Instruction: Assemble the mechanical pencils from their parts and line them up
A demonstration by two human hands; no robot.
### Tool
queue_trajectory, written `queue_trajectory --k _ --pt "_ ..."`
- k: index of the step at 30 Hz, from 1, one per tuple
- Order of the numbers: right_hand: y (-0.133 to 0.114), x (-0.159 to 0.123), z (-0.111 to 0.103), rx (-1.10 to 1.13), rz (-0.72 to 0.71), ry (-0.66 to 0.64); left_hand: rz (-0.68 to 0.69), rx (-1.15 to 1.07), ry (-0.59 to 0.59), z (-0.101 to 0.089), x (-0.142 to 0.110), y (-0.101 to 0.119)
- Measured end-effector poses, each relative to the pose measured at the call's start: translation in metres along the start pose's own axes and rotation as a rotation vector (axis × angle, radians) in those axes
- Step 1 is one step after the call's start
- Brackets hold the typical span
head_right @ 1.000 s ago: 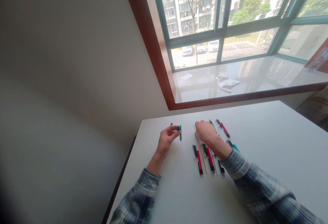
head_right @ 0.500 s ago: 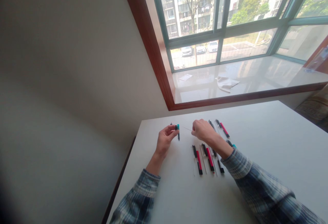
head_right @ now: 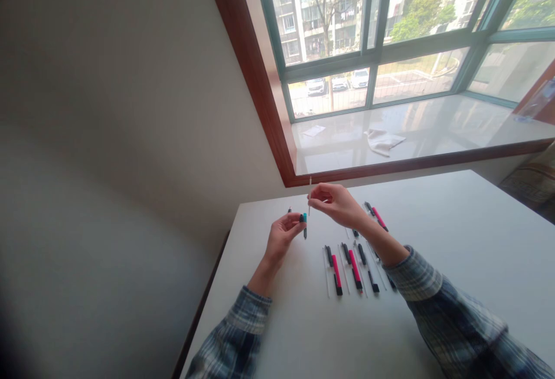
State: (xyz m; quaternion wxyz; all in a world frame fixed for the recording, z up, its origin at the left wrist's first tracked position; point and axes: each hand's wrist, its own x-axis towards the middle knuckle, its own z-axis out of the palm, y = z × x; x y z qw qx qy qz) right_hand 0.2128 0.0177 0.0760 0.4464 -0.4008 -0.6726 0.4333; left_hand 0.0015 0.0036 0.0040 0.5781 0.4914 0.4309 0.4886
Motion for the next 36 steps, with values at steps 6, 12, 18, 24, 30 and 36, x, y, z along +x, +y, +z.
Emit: queue_trajectory --k 6,12,18,24,30,36 --pt "-0.0004 -0.0002 0.0021 0.001 0.000 0.011 0.000 -0.006 -0.021 0.0017 -0.0008 0.0023" --pt "0.0006 -0.0001 0.0036 -0.020 0.018 -0.047 0.013 -0.007 -0.051 0.0030 -0.0026 0.0064" --pt "0.0013 -0.0001 0.0041 -0.053 0.036 -0.102 0.014 -0.002 -0.056 0.0040 -0.0041 0.0098" --pt "0.0017 0.0006 0.0000 -0.067 0.032 -0.057 0.025 0.000 -0.049 0.0036 -0.0029 0.0077" --pt "0.0019 0.0007 0.0024 -0.072 0.041 -0.085 0.029 -0.005 -0.052 0.0037 -0.0016 0.0056" --pt "0.0018 0.0003 0.0043 -0.077 0.034 -0.062 0.030 -0.005 -0.055 0.0031 -0.0018 0.0052"
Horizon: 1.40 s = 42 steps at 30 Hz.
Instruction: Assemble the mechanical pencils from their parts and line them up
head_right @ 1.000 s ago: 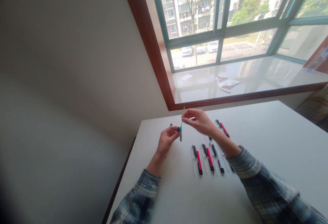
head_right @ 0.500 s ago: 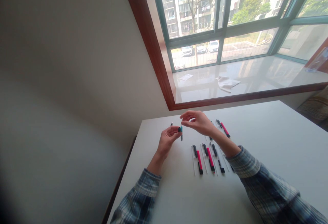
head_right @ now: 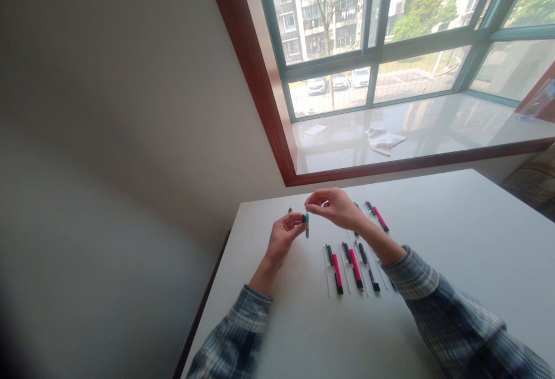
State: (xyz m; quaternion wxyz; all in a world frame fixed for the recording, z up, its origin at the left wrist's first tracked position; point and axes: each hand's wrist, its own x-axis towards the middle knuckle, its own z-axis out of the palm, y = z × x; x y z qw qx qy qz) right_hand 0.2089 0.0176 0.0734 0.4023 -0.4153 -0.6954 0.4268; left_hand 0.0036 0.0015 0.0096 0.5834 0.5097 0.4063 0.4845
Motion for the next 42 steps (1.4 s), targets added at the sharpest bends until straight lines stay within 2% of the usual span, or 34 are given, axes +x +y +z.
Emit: queue_trajectory --k 7,15,28,34,37,40,42 --pt "0.002 0.000 0.000 -0.003 0.017 -0.043 -0.004 -0.002 -0.004 -0.001 0.000 -0.002" --pt "0.001 0.000 0.001 -0.005 0.018 -0.030 -0.001 -0.012 -0.005 -0.001 0.000 -0.002" --pt "0.002 -0.002 0.003 -0.169 -0.001 0.053 -0.003 -0.009 -0.023 0.003 -0.001 0.000" --pt "0.005 -0.003 -0.008 -0.155 0.034 -0.080 0.004 -0.038 -0.010 0.001 -0.001 -0.003" --pt "0.010 -0.003 -0.019 -0.290 0.049 -0.027 0.013 -0.081 0.026 -0.001 0.000 -0.004" --pt "0.028 -0.004 -0.024 -0.584 0.039 0.065 0.011 -0.160 0.052 -0.001 0.000 -0.004" --pt "0.044 -0.004 -0.024 -0.764 0.047 0.058 -0.001 -0.212 0.061 0.000 -0.001 -0.002"
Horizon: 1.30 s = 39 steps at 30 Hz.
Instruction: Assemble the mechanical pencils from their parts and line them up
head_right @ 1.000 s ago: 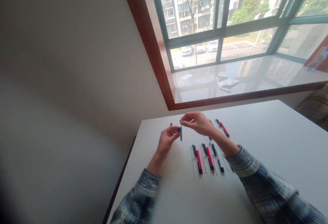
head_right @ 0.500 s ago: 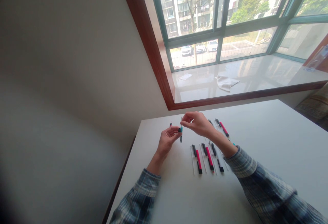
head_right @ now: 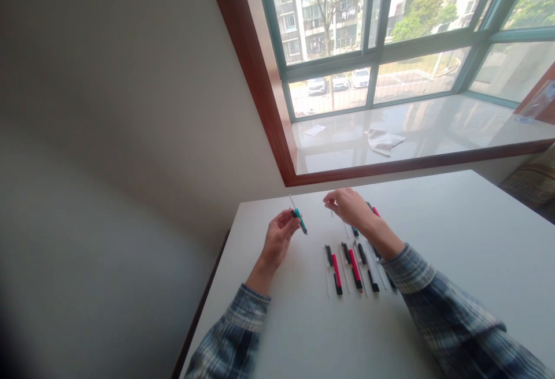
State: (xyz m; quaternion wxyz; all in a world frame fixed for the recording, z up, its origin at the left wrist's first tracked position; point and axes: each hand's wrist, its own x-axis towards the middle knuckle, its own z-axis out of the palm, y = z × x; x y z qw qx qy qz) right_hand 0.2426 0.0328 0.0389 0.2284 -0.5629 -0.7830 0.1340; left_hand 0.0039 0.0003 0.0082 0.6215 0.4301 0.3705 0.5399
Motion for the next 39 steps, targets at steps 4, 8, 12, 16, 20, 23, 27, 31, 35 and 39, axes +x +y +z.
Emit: queue_trajectory --k 4,8,12,16,20,23,27,31,35,39 --pt "0.019 -0.001 0.024 -0.201 0.007 -0.065 -0.013 -0.044 0.018 0.003 -0.002 0.004" --pt "0.025 -0.002 0.030 -0.242 0.020 -0.090 -0.024 -0.051 0.022 0.006 -0.005 0.007" --pt "0.021 -0.003 0.027 -0.241 0.028 -0.112 -0.038 -0.055 0.037 0.007 -0.005 0.008" --pt "0.019 -0.003 0.023 -0.243 0.047 -0.131 -0.039 -0.039 0.049 0.007 -0.005 0.008" --pt "0.017 -0.004 0.022 -0.235 0.055 -0.151 -0.041 -0.027 0.045 0.007 -0.005 0.009" --pt "0.014 -0.004 0.022 -0.228 0.054 -0.156 -0.031 -0.017 0.037 0.007 -0.006 0.009" --pt "0.008 -0.004 0.024 -0.221 0.046 -0.156 -0.016 0.014 0.030 0.006 -0.005 0.008" --pt "0.002 -0.004 0.029 -0.229 0.047 -0.143 0.012 0.066 0.039 0.008 -0.003 0.008" --pt "-0.003 -0.005 0.035 -0.226 0.045 -0.125 0.029 0.101 0.056 0.011 -0.003 0.008" --pt "-0.006 -0.005 0.032 -0.210 0.070 -0.110 0.027 0.121 0.064 0.012 -0.003 0.009"
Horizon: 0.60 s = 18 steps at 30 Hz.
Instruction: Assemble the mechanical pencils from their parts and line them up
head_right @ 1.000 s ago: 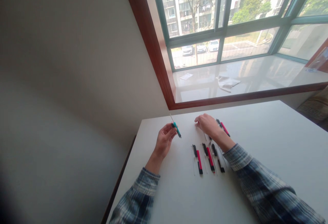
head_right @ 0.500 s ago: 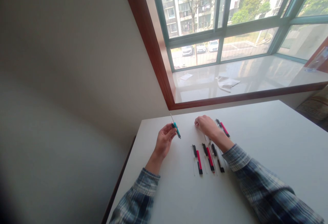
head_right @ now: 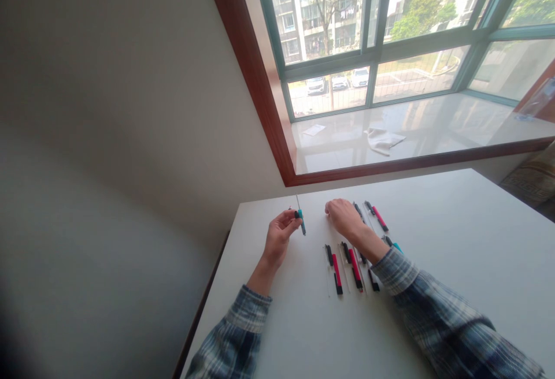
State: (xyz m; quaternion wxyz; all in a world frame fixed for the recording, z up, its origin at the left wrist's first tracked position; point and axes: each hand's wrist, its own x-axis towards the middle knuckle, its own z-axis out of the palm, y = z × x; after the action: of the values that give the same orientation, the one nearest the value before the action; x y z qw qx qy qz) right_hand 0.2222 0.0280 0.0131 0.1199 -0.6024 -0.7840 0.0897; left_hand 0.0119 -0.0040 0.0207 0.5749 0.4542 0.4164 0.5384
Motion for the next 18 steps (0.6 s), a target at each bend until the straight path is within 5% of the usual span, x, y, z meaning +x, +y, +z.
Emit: queue_trajectory --k 4,12,18 --pt "-0.001 0.000 -0.015 0.093 0.028 0.010 0.011 0.032 -0.012 -0.003 0.001 -0.004" --pt "0.005 0.007 -0.037 0.878 -0.051 0.026 0.003 0.098 -0.047 -0.010 0.001 -0.010" --pt "0.006 0.005 -0.051 1.136 -0.067 0.053 0.020 0.124 -0.066 -0.014 0.003 -0.014"
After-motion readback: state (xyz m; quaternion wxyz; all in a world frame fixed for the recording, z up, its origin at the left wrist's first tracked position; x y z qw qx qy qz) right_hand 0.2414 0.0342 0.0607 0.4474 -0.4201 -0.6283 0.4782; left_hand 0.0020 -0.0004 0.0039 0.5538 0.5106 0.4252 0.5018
